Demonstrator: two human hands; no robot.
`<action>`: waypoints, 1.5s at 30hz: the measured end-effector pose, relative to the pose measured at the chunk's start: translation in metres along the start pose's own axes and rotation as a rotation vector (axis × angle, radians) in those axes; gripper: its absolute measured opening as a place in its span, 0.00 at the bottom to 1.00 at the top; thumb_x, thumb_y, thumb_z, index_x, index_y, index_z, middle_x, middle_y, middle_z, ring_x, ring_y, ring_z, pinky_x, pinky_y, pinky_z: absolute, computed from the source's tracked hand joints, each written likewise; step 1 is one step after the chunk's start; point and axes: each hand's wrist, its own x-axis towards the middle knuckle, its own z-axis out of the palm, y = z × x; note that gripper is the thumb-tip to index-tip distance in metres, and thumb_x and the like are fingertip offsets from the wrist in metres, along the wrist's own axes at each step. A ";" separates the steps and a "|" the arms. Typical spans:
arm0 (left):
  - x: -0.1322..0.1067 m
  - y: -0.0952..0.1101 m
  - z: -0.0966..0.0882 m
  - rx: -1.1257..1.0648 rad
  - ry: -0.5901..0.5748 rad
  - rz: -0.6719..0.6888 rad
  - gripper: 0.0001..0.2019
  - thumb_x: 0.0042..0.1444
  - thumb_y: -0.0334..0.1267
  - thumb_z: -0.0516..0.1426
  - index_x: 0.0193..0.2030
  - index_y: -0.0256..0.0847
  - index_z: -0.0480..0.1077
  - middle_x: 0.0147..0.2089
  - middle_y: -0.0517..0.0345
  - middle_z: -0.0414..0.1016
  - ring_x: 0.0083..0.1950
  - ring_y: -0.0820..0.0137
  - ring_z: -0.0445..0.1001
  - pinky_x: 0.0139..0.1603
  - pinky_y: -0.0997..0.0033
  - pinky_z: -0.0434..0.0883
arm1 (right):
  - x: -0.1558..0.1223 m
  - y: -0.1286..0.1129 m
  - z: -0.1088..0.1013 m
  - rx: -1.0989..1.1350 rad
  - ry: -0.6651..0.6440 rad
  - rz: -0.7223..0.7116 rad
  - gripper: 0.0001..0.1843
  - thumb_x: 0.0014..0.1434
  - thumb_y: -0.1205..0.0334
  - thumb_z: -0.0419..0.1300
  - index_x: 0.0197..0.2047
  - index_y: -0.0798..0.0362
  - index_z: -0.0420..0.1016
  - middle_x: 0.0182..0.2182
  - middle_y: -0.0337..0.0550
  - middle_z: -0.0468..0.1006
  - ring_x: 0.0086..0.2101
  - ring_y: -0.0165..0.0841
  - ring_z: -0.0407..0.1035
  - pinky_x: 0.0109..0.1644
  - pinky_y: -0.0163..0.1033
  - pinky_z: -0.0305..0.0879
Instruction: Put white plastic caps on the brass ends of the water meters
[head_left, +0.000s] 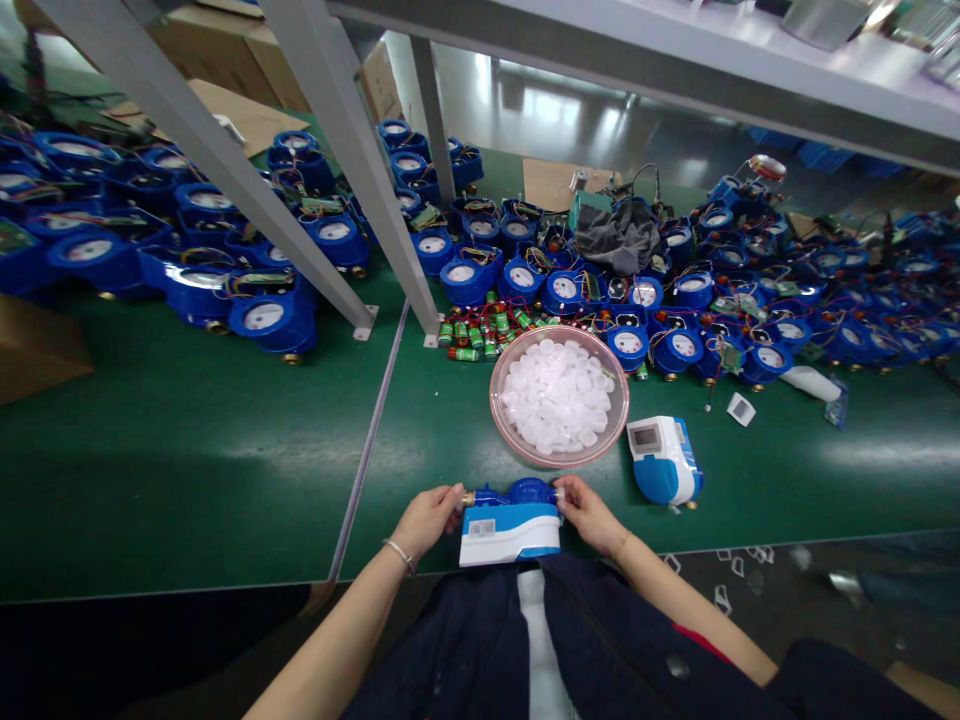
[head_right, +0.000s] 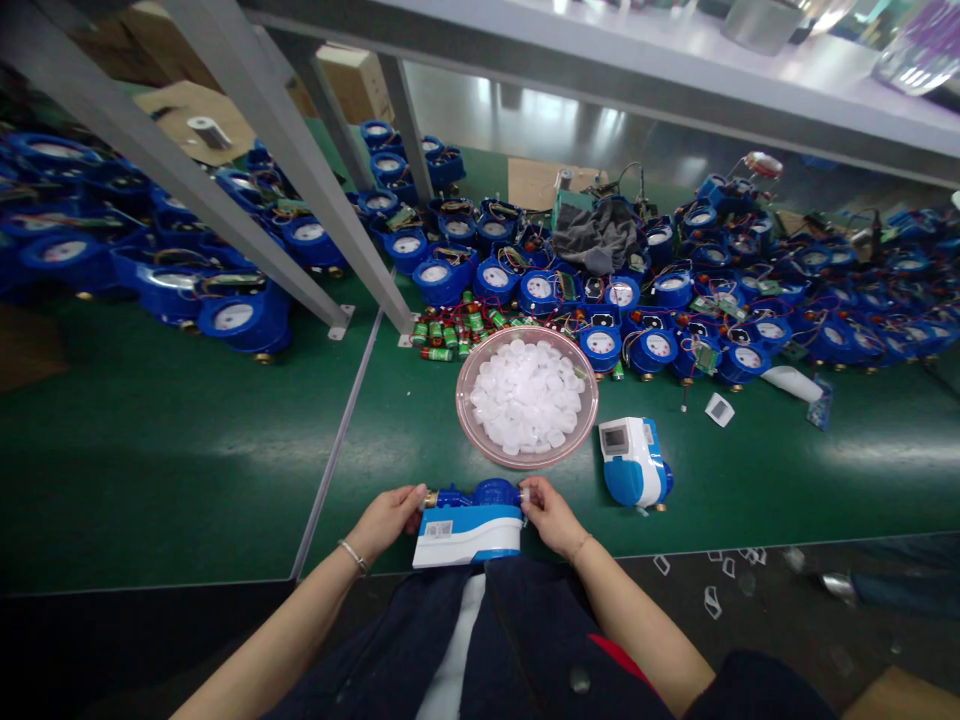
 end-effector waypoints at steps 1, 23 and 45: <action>0.002 0.000 -0.001 0.013 -0.013 -0.021 0.23 0.49 0.57 0.49 0.23 0.36 0.66 0.15 0.60 0.66 0.16 0.73 0.62 0.19 0.74 0.58 | 0.000 0.000 0.000 -0.002 -0.005 -0.006 0.19 0.52 0.54 0.55 0.45 0.52 0.58 0.34 0.40 0.69 0.36 0.29 0.64 0.43 0.35 0.61; -0.012 -0.006 0.017 -0.194 0.118 -0.017 0.19 0.49 0.53 0.53 0.33 0.34 0.67 0.18 0.64 0.65 0.19 0.74 0.62 0.22 0.74 0.60 | 0.005 -0.008 -0.004 -0.102 -0.027 -0.035 0.14 0.53 0.59 0.52 0.43 0.52 0.59 0.36 0.41 0.68 0.38 0.30 0.64 0.44 0.36 0.61; -0.023 -0.019 0.006 -0.216 -0.014 0.107 0.24 0.48 0.47 0.57 0.50 0.36 0.65 0.46 0.50 0.72 0.46 0.66 0.70 0.51 0.67 0.67 | 0.013 -0.010 -0.005 -0.313 0.107 0.070 0.23 0.57 0.43 0.45 0.38 0.52 0.70 0.26 0.41 0.70 0.29 0.33 0.64 0.38 0.40 0.59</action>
